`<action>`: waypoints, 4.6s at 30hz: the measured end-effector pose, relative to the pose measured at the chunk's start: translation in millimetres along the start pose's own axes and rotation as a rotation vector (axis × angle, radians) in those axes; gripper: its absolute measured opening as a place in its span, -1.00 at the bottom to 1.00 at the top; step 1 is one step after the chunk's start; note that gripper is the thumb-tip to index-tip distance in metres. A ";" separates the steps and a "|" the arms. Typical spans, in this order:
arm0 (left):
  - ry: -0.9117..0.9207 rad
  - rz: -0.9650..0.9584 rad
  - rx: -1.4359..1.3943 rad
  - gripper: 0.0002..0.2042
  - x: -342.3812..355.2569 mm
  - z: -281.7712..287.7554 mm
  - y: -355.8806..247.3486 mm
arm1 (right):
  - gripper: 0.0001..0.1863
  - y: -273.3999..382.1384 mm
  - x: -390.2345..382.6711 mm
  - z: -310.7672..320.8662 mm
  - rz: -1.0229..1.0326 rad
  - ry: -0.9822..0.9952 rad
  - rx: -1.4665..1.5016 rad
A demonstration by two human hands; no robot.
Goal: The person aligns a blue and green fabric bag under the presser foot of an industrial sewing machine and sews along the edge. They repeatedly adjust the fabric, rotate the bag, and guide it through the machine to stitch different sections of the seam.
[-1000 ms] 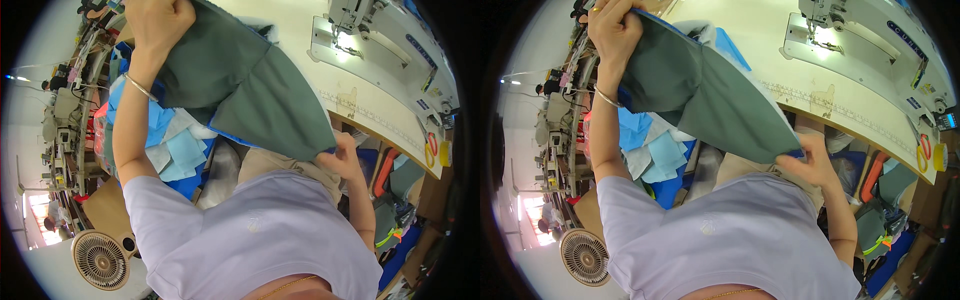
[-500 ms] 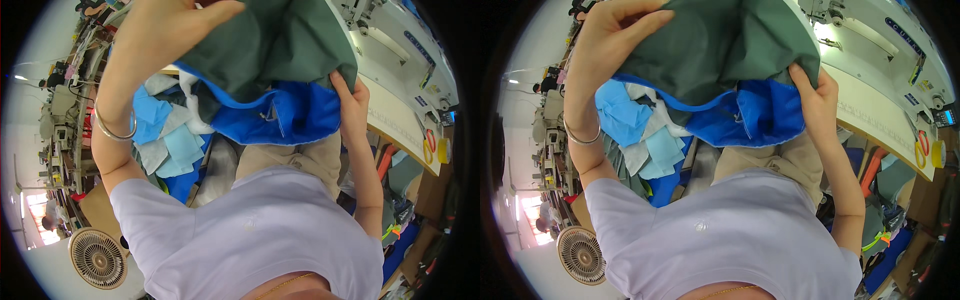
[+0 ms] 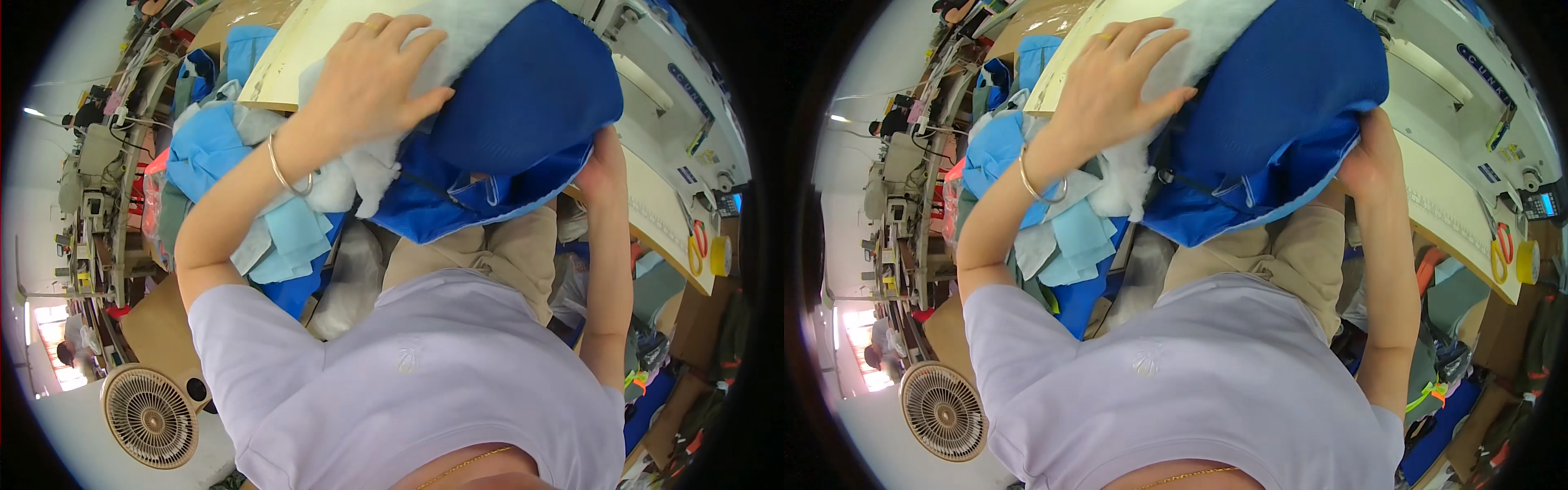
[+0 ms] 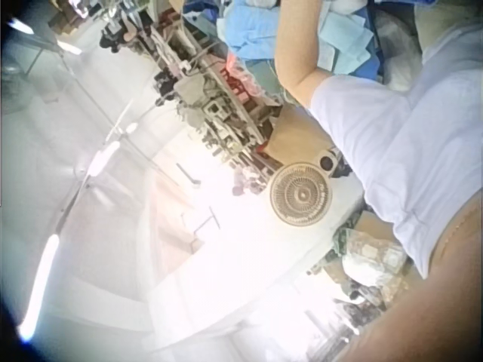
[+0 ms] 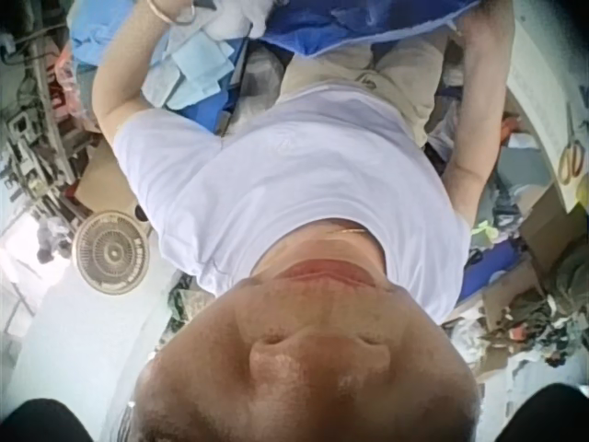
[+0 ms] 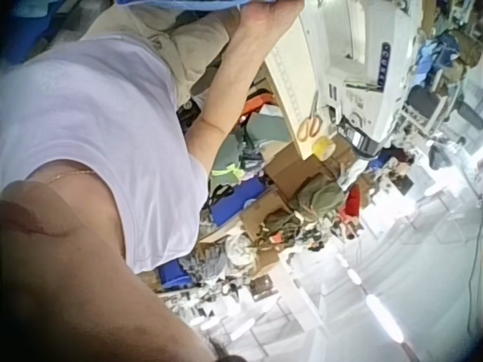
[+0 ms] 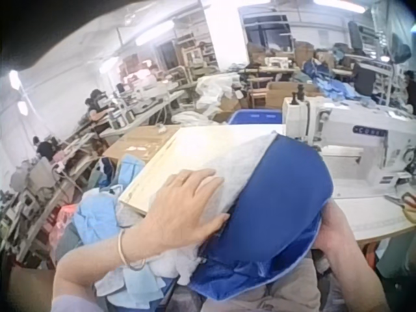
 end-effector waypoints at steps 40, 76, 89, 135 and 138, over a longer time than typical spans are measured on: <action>-1.370 0.763 -1.752 -0.65 -217.7 5.1 222.6 | -0.64 -46.2 146.5 -103.8 -0.468 1.024 0.129; -1.065 0.415 -1.443 -0.65 -137.3 141.2 337.7 | -0.74 -60.3 -4.3 -98.2 0.917 0.667 -1.151; -1.354 0.757 -0.895 -0.67 -172.8 160.1 292.5 | -0.61 -114.2 97.3 -186.6 0.192 0.760 -1.069; -0.461 0.154 0.515 -0.81 92.6 50.3 161.3 | -0.48 52.9 -43.2 -237.1 1.538 0.295 -1.152; -0.548 -0.028 0.539 -0.83 113.3 64.8 104.7 | -0.50 61.9 -18.2 -232.5 1.152 0.320 -1.204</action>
Point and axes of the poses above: each hand's wrist, its own x-axis towards the middle knuckle, its own z-axis out of the back of the hand, y = z × x, the point moved 5 cm from there along x, towards the middle knuckle, and after that the axes turned 10 degrees about -x, right-handed, at the moved point
